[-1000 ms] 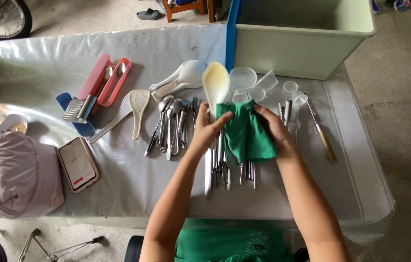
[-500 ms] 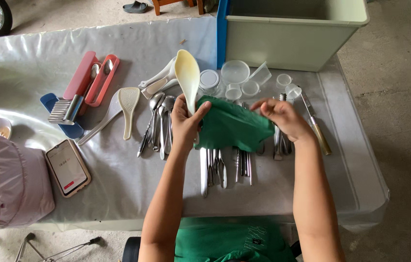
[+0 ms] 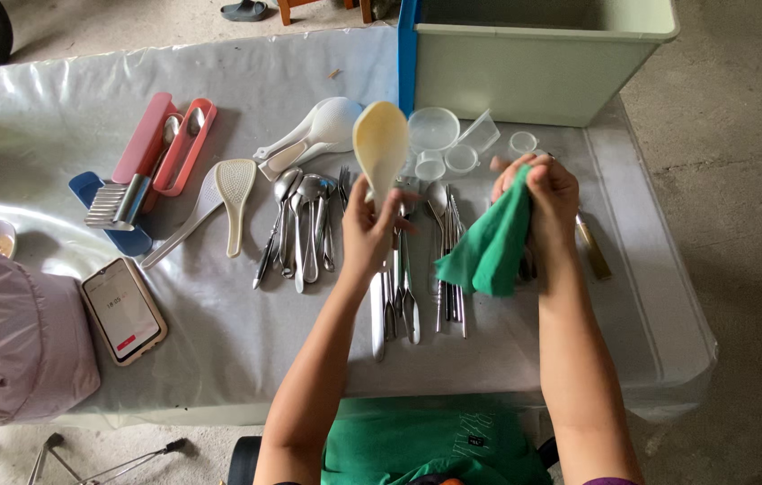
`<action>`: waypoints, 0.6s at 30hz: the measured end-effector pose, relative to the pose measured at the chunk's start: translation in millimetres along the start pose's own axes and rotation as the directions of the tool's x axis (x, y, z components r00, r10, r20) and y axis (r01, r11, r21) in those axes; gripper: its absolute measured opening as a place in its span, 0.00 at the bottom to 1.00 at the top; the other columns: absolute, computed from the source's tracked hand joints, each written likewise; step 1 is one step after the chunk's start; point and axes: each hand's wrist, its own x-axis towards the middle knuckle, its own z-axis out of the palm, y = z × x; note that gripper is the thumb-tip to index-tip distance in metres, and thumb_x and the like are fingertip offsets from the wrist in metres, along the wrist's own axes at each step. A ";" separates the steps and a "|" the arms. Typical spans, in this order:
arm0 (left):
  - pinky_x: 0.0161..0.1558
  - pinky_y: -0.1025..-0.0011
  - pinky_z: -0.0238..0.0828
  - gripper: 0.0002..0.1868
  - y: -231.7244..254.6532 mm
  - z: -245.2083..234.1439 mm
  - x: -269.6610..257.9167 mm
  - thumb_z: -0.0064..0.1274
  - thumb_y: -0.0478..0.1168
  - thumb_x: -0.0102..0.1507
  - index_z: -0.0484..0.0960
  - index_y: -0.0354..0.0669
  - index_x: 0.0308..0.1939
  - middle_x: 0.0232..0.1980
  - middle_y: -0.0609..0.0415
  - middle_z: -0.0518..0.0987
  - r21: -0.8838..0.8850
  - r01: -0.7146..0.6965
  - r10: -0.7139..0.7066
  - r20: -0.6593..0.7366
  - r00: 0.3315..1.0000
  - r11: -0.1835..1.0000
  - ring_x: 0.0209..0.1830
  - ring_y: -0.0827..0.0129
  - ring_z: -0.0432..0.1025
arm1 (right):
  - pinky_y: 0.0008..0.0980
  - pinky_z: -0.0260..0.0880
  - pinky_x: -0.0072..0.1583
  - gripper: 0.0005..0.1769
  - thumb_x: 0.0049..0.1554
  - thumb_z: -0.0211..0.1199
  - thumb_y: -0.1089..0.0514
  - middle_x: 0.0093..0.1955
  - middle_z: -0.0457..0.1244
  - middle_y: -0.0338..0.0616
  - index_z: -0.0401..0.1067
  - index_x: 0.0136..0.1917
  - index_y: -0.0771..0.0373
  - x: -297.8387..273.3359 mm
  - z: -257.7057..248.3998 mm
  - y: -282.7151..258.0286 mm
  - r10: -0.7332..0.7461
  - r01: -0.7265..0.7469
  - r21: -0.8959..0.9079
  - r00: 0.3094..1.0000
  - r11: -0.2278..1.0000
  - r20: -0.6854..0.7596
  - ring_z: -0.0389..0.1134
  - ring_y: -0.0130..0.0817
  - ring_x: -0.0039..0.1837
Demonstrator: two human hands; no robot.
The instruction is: The person wipes various utensils on a table with a green cloth. They handle plastic spoons, metal spoons, forks, and a plastic spatula one at a time, wiping each item and placing it back on the table.
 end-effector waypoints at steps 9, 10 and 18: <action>0.23 0.68 0.73 0.21 11.4 29.3 -24.3 0.51 0.40 0.71 0.73 0.37 0.67 0.34 0.45 0.83 0.238 -0.009 -0.021 0.124 0.992 0.971 0.22 0.68 0.76 | 0.34 0.67 0.65 0.07 0.61 0.69 0.65 0.64 0.60 0.44 0.76 0.53 0.65 -6.2 54.8 -0.9 -0.316 0.359 -0.769 0.924 0.529 0.214 0.64 0.36 0.61; 0.26 0.65 0.74 0.21 14.0 32.1 -29.1 0.50 0.40 0.71 0.73 0.38 0.67 0.32 0.46 0.84 0.336 -0.085 0.040 0.139 0.990 0.938 0.23 0.65 0.78 | 0.34 0.67 0.64 0.09 0.57 0.71 0.66 0.64 0.60 0.46 0.77 0.52 0.64 -7.3 60.3 -2.4 -0.347 0.408 -0.837 0.894 0.364 0.284 0.63 0.39 0.60; 0.29 0.52 0.70 0.23 26.3 48.7 -42.8 0.49 0.41 0.67 0.72 0.41 0.66 0.25 0.37 0.78 0.616 -0.230 0.101 0.238 0.966 0.753 0.25 0.42 0.76 | 0.28 0.61 0.50 0.21 0.57 0.80 0.60 0.47 0.59 0.45 0.67 0.49 0.69 -12.0 51.8 7.4 -0.428 0.088 -0.860 0.889 0.503 -0.160 0.59 0.30 0.45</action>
